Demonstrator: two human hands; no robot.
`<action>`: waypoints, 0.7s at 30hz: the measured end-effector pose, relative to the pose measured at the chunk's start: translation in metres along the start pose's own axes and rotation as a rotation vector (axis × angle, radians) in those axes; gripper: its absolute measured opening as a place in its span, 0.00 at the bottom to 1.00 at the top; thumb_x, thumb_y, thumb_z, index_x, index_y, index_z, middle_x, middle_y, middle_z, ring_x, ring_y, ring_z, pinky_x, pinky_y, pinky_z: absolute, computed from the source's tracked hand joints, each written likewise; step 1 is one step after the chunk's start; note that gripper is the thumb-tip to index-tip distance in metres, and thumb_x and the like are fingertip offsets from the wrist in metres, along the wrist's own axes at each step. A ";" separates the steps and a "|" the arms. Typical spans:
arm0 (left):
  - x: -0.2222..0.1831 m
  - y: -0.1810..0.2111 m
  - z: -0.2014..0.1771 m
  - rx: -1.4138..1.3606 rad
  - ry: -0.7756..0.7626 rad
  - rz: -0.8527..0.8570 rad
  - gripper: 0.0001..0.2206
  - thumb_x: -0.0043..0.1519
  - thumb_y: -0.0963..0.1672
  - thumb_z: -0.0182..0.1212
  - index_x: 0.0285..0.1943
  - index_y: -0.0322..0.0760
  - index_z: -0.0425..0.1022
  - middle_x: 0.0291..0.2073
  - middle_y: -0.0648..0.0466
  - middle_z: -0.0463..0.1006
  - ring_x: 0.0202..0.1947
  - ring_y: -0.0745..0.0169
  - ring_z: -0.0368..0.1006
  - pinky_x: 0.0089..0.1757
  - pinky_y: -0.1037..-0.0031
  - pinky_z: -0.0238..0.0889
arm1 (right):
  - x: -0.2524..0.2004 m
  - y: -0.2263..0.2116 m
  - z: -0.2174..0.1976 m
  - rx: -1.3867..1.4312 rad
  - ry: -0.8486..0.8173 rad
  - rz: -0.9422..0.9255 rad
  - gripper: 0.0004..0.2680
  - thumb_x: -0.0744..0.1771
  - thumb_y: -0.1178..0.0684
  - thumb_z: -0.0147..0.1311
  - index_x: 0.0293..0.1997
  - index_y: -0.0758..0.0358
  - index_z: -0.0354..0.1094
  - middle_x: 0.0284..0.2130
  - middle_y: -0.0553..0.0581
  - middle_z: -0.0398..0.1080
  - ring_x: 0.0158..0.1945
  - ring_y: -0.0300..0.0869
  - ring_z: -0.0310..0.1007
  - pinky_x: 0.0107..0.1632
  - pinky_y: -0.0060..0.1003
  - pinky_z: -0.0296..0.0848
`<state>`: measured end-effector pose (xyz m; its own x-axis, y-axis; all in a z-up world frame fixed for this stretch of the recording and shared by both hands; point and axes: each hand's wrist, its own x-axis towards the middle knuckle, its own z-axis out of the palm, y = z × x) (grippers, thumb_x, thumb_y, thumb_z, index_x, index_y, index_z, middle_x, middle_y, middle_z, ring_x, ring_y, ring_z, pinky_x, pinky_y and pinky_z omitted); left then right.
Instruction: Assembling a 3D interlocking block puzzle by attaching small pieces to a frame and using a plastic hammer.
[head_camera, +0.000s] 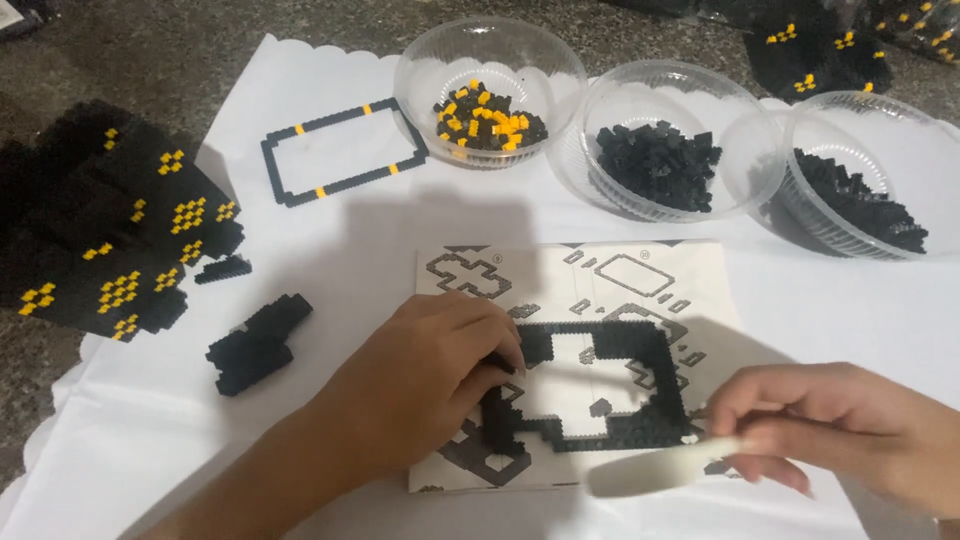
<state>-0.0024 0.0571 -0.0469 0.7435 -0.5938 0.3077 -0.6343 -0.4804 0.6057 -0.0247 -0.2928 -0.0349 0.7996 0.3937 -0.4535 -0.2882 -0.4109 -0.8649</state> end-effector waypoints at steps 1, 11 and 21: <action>0.001 0.000 -0.001 0.000 0.001 0.000 0.02 0.56 0.41 0.57 0.36 0.41 0.71 0.37 0.59 0.77 0.42 0.59 0.71 0.48 0.66 0.57 | 0.005 -0.006 0.006 -0.001 0.000 0.000 0.08 0.62 0.61 0.57 0.30 0.77 0.83 0.15 0.67 0.76 0.15 0.44 0.63 0.30 0.36 0.69; 0.001 0.002 -0.001 0.008 0.010 0.019 0.03 0.56 0.40 0.56 0.36 0.41 0.72 0.35 0.59 0.76 0.41 0.59 0.70 0.48 0.67 0.58 | 0.010 -0.010 0.005 -0.116 0.084 0.080 0.09 0.63 0.60 0.55 0.33 0.73 0.84 0.17 0.64 0.79 0.17 0.43 0.62 0.27 0.33 0.66; 0.001 0.002 -0.003 0.018 -0.019 0.004 0.02 0.56 0.40 0.56 0.36 0.41 0.72 0.37 0.58 0.76 0.43 0.58 0.70 0.48 0.66 0.57 | 0.013 -0.005 -0.007 -0.235 0.157 0.125 0.11 0.61 0.58 0.57 0.36 0.66 0.90 0.14 0.62 0.85 0.14 0.44 0.72 0.25 0.33 0.78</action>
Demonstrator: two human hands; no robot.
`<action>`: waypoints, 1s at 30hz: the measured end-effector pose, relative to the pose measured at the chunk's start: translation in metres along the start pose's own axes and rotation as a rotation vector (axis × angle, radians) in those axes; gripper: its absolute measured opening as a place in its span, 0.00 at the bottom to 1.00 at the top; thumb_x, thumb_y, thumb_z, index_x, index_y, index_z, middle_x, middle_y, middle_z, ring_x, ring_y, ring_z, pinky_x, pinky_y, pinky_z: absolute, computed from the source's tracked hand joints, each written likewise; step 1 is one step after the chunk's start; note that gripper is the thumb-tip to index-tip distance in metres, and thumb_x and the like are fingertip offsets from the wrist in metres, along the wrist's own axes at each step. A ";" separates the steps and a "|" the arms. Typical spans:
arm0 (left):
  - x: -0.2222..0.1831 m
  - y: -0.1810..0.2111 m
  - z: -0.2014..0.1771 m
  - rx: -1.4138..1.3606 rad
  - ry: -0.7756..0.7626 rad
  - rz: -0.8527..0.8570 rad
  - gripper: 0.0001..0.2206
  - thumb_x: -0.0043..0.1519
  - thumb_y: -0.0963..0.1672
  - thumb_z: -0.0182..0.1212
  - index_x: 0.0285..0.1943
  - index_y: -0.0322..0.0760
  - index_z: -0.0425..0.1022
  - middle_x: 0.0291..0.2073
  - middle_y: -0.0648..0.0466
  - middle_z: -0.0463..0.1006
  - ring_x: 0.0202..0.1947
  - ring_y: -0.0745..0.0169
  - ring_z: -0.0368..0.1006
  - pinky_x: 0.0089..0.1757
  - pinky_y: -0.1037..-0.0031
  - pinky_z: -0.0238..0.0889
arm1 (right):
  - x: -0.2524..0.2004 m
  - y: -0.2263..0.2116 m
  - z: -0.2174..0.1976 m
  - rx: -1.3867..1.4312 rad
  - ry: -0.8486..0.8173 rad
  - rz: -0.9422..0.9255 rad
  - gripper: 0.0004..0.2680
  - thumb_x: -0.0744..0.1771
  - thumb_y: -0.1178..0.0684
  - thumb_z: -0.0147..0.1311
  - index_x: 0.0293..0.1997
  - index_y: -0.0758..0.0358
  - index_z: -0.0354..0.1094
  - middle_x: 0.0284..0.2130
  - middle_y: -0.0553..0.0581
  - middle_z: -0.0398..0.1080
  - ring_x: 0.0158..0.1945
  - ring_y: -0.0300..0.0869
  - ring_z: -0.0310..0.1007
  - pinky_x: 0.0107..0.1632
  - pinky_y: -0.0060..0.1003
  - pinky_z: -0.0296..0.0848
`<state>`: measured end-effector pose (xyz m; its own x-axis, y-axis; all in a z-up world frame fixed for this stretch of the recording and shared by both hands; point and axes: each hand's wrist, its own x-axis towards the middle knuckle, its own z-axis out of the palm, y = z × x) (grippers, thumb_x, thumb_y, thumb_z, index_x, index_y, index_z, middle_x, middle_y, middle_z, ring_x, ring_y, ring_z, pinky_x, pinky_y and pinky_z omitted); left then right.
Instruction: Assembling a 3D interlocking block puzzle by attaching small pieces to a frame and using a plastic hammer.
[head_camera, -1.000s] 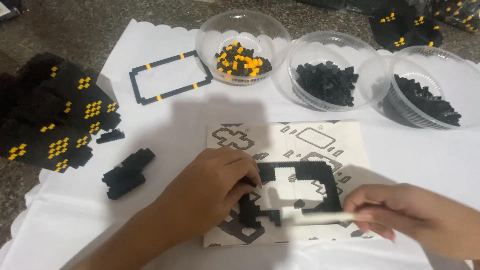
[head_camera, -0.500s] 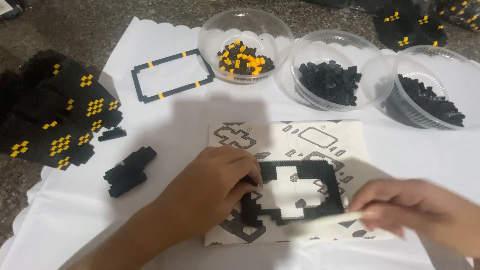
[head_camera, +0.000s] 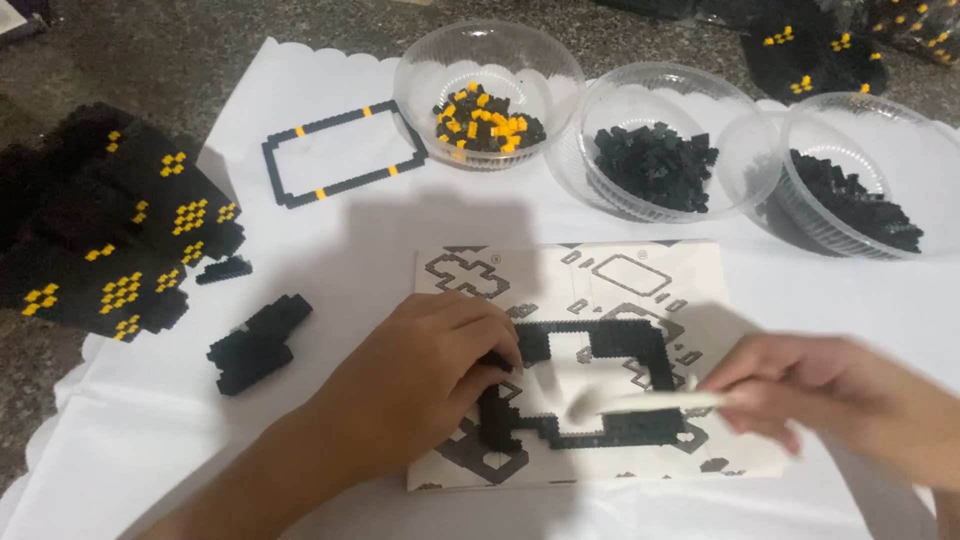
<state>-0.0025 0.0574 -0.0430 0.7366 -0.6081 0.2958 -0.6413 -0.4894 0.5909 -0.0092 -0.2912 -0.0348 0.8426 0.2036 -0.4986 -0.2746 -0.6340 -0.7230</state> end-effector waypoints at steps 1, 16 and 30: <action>0.000 0.000 0.000 -0.003 -0.001 0.004 0.02 0.56 0.40 0.56 0.36 0.41 0.72 0.37 0.58 0.76 0.43 0.58 0.70 0.48 0.66 0.57 | -0.002 0.009 -0.005 0.000 0.004 0.004 0.11 0.61 0.58 0.57 0.36 0.66 0.90 0.14 0.62 0.85 0.14 0.44 0.72 0.25 0.33 0.78; -0.003 0.001 -0.007 0.052 -0.084 -0.185 0.02 0.55 0.41 0.55 0.35 0.43 0.72 0.37 0.58 0.75 0.42 0.60 0.70 0.42 0.70 0.63 | -0.005 0.014 -0.028 0.919 0.164 -0.669 0.10 0.69 0.57 0.44 0.55 0.60 0.66 0.30 0.48 0.63 0.33 0.39 0.59 0.38 0.33 0.59; -0.012 0.015 0.013 0.059 -0.029 -0.121 0.02 0.56 0.42 0.57 0.32 0.43 0.68 0.31 0.59 0.70 0.20 0.56 0.70 0.24 0.69 0.64 | -0.016 -0.023 -0.013 0.156 0.175 -0.254 0.12 0.65 0.57 0.47 0.32 0.74 0.80 0.26 0.61 0.80 0.28 0.44 0.71 0.36 0.36 0.71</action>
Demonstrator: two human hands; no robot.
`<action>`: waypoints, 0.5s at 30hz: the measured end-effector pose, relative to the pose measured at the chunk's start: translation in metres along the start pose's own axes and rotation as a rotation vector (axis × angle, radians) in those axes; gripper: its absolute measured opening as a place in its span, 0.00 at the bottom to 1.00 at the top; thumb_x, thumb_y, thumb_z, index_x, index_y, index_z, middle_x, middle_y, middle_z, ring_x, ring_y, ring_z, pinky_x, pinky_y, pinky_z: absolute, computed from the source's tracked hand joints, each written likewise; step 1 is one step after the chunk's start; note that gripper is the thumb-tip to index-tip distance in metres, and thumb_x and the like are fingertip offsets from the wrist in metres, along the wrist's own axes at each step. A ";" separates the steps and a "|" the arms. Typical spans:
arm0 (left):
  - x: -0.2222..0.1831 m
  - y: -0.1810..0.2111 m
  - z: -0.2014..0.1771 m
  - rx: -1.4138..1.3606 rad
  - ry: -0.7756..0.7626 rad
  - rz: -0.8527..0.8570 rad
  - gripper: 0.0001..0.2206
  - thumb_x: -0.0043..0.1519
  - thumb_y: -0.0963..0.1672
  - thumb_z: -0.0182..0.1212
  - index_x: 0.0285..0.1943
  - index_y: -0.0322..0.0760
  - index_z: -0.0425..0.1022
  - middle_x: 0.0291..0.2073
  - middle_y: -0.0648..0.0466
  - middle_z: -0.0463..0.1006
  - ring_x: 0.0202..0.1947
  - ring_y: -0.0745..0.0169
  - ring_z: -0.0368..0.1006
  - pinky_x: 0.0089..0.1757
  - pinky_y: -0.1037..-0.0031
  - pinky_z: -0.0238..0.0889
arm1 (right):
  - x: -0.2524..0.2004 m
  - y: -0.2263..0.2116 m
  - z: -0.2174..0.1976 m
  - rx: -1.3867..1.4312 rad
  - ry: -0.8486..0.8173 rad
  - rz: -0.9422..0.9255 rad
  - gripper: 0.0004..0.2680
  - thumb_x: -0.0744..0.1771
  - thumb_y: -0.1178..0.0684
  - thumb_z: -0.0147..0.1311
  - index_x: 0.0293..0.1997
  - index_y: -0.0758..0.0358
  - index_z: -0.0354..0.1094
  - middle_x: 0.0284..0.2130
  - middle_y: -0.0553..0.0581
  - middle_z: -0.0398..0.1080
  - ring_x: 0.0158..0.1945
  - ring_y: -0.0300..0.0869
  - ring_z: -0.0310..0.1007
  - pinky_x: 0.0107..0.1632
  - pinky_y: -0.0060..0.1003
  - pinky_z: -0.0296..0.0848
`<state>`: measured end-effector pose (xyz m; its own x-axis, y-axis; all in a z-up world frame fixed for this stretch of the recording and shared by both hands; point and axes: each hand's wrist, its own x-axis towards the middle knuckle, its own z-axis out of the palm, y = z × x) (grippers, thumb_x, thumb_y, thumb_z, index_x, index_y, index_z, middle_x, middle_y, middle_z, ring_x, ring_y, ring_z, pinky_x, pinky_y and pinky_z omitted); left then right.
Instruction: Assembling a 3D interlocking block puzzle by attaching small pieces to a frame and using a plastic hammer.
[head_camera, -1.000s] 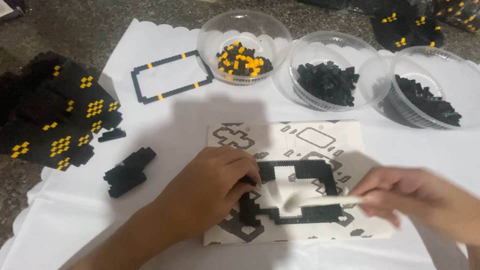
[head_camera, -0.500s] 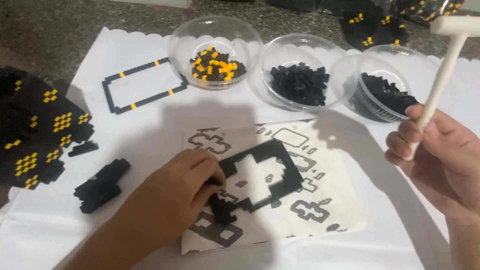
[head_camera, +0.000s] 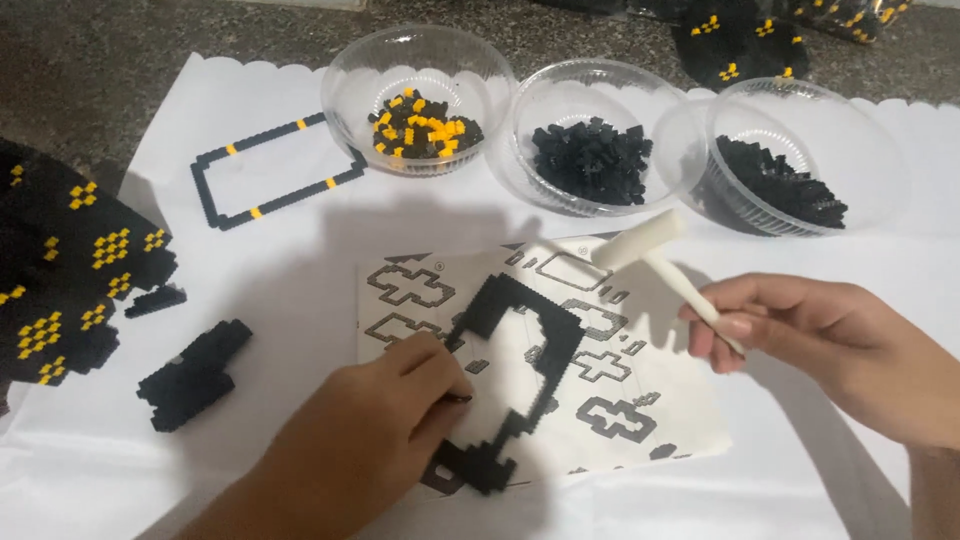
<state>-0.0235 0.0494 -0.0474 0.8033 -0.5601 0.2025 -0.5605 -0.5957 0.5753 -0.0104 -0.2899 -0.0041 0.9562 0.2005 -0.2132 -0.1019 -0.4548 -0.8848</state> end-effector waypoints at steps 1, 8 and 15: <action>0.001 0.002 0.000 0.000 -0.001 -0.003 0.02 0.56 0.42 0.57 0.32 0.43 0.68 0.31 0.59 0.70 0.20 0.56 0.70 0.24 0.69 0.64 | -0.001 0.004 -0.005 0.001 -0.003 0.001 0.12 0.65 0.57 0.47 0.32 0.74 0.80 0.26 0.61 0.80 0.28 0.44 0.71 0.36 0.36 0.71; 0.008 0.008 -0.010 0.053 0.185 0.079 0.03 0.58 0.43 0.57 0.39 0.43 0.72 0.34 0.60 0.76 0.28 0.62 0.74 0.24 0.72 0.65 | -0.003 0.017 -0.008 -0.273 -0.308 0.085 0.13 0.64 0.52 0.47 0.38 0.55 0.86 0.22 0.48 0.83 0.26 0.36 0.77 0.36 0.31 0.75; 0.007 0.000 -0.009 0.105 0.140 0.048 0.03 0.56 0.43 0.58 0.36 0.44 0.75 0.32 0.61 0.77 0.26 0.60 0.73 0.25 0.70 0.65 | -0.003 0.002 0.019 -0.210 -0.497 -0.101 0.13 0.65 0.53 0.43 0.42 0.56 0.81 0.22 0.48 0.79 0.25 0.36 0.75 0.29 0.30 0.70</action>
<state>-0.0158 0.0506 -0.0387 0.7910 -0.5085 0.3401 -0.6111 -0.6307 0.4782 -0.0184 -0.2748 -0.0136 0.7083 0.6151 -0.3465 0.0896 -0.5652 -0.8201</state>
